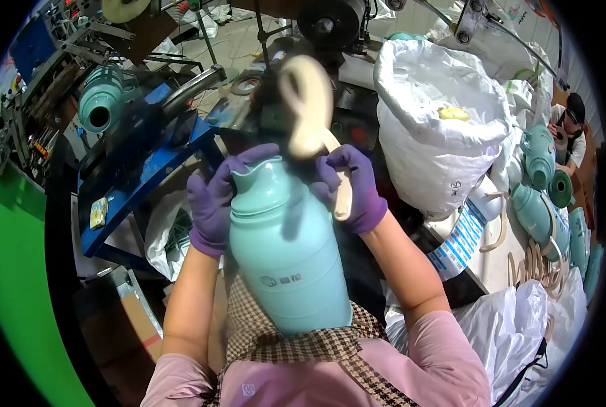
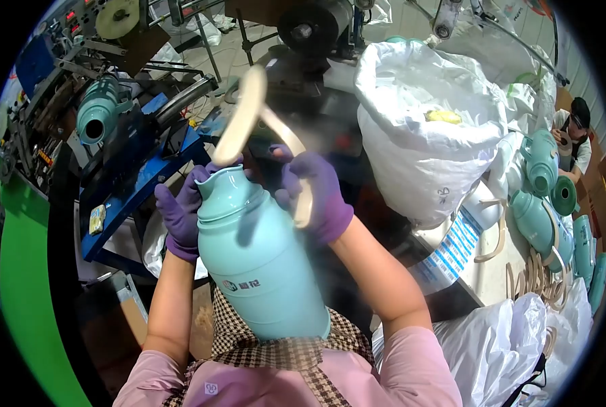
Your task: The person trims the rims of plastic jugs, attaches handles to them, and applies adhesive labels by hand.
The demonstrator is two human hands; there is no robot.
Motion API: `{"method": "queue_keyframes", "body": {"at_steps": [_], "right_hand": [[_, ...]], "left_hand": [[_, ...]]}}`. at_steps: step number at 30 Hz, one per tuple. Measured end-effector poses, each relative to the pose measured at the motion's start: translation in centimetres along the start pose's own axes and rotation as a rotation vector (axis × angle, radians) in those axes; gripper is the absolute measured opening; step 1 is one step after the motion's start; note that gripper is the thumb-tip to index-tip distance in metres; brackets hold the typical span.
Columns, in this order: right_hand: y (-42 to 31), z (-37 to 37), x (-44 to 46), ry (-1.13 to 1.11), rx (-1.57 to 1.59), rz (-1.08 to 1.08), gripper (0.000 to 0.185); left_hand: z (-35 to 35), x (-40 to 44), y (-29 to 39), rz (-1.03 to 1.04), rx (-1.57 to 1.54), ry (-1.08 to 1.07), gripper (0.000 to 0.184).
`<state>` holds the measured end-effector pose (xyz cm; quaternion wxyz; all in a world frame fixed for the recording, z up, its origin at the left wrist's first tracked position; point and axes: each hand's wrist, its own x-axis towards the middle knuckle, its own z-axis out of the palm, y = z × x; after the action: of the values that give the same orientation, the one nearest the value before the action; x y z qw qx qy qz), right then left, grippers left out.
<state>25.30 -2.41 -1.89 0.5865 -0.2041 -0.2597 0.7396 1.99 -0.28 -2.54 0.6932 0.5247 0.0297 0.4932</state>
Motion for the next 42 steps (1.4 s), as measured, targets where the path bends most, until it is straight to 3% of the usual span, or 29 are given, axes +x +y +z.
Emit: {"method": "queue_keyframes", "body": {"at_steps": [1, 2, 5, 8, 12, 16, 17, 19, 22, 24, 25, 27, 28, 29, 31, 33, 35, 36, 37, 38, 40, 41, 42], "right_hand": [[0.0, 0.1, 0.1, 0.057, -0.078, 0.004, 0.032], [-0.2, -0.6, 0.4, -0.024, 0.112, 0.067, 0.03], [0.4, -1.0, 0.9, 0.046, 0.043, 0.098, 0.027], [0.4, -1.3, 0.8, 0.032, 0.0, 0.082, 0.027], [-0.1, 2.4, -1.0, 0.161, -0.117, -0.008, 0.032], [0.9, -1.2, -1.0, 0.089, -0.632, -0.369, 0.032], [0.7, -2.2, -1.0, 0.028, -0.754, -0.488, 0.029], [1.1, -4.8, -0.5, -0.057, -0.665, -0.494, 0.04], [1.4, -5.2, -1.4, 0.049, -0.508, -0.499, 0.048], [1.7, -4.7, -1.0, -0.03, -0.33, -0.551, 0.054], [1.8, -4.7, -1.1, 0.078, -0.382, -0.584, 0.06], [0.4, -4.7, -2.5, -0.196, -0.741, -0.736, 0.053], [0.0, -4.4, -2.4, -0.309, -0.848, -0.924, 0.046], [-0.3, -4.0, -2.3, -0.417, -0.93, -1.122, 0.039], [0.9, -1.9, -1.1, -0.556, -0.894, -1.729, 0.018], [-0.4, -2.2, -1.9, -0.632, -1.213, -1.691, 0.021], [-0.8, -1.7, -2.0, -0.35, -1.085, -0.997, 0.052], [1.1, -0.2, -1.9, -0.082, -0.65, -0.652, 0.065], [1.1, 0.6, -1.3, -0.153, -0.381, -0.449, 0.074], [0.6, 1.2, -0.7, -0.225, -0.118, -0.241, 0.084], [-1.0, -0.6, -0.9, -0.348, -0.084, 0.038, 0.098], [-1.0, -4.0, -1.1, -0.429, -0.056, 0.044, 0.09], [-1.3, -4.4, -1.3, -0.504, -0.035, 0.041, 0.082]], "left_hand": [[0.1, 0.0, -0.1, -0.009, 0.021, 0.04, 0.092], [0.3, 0.1, -0.1, -0.017, 0.042, 0.077, 0.098], [0.7, 0.4, 0.2, -0.099, -0.053, 0.036, 0.108], [0.3, 0.8, 0.6, -0.15, 0.015, -0.033, 0.087], [-0.2, 0.4, -0.5, -0.088, 0.112, 0.061, 0.068], [2.2, 0.8, -1.1, 0.137, 0.111, 0.255, 0.04], [-0.1, 0.4, -1.7, 0.146, 0.037, 0.093, 0.031], [0.0, 0.5, -1.3, 0.088, 0.072, 0.04, 0.041], [0.2, 0.7, -1.3, 0.055, 0.246, -0.014, 0.028], [1.0, 1.0, -1.3, 0.082, 0.284, -0.029, 0.021], [1.2, 1.1, -0.8, 0.162, 0.405, -0.086, 0.021], [1.4, 1.5, 1.2, 0.399, 0.751, -0.238, 0.024], [1.1, 2.1, 2.0, 0.55, 0.98, -0.345, 0.026], [1.0, 1.8, 1.7, 0.709, 1.079, -0.427, 0.027], [0.8, 1.1, 1.2, 1.071, 1.239, -0.549, 0.033], [2.4, 0.3, 1.1, 0.943, 1.027, -0.347, 0.034], [3.3, -0.1, -0.6, 0.632, 0.638, 0.093, 0.032], [3.6, -0.4, -1.2, 0.468, 0.434, 0.3, 0.032], [3.4, -0.7, -1.0, 0.243, 0.331, 0.377, 0.035], [3.8, -0.7, -0.8, 0.263, 0.355, 0.344, 0.036], [4.4, -0.6, -0.9, 0.297, 0.401, 0.282, 0.041], [4.8, -0.8, -0.1, 0.335, 0.548, 0.177, 0.04], [4.3, -1.2, 0.1, 0.394, 1.018, -0.102, 0.041]]}}
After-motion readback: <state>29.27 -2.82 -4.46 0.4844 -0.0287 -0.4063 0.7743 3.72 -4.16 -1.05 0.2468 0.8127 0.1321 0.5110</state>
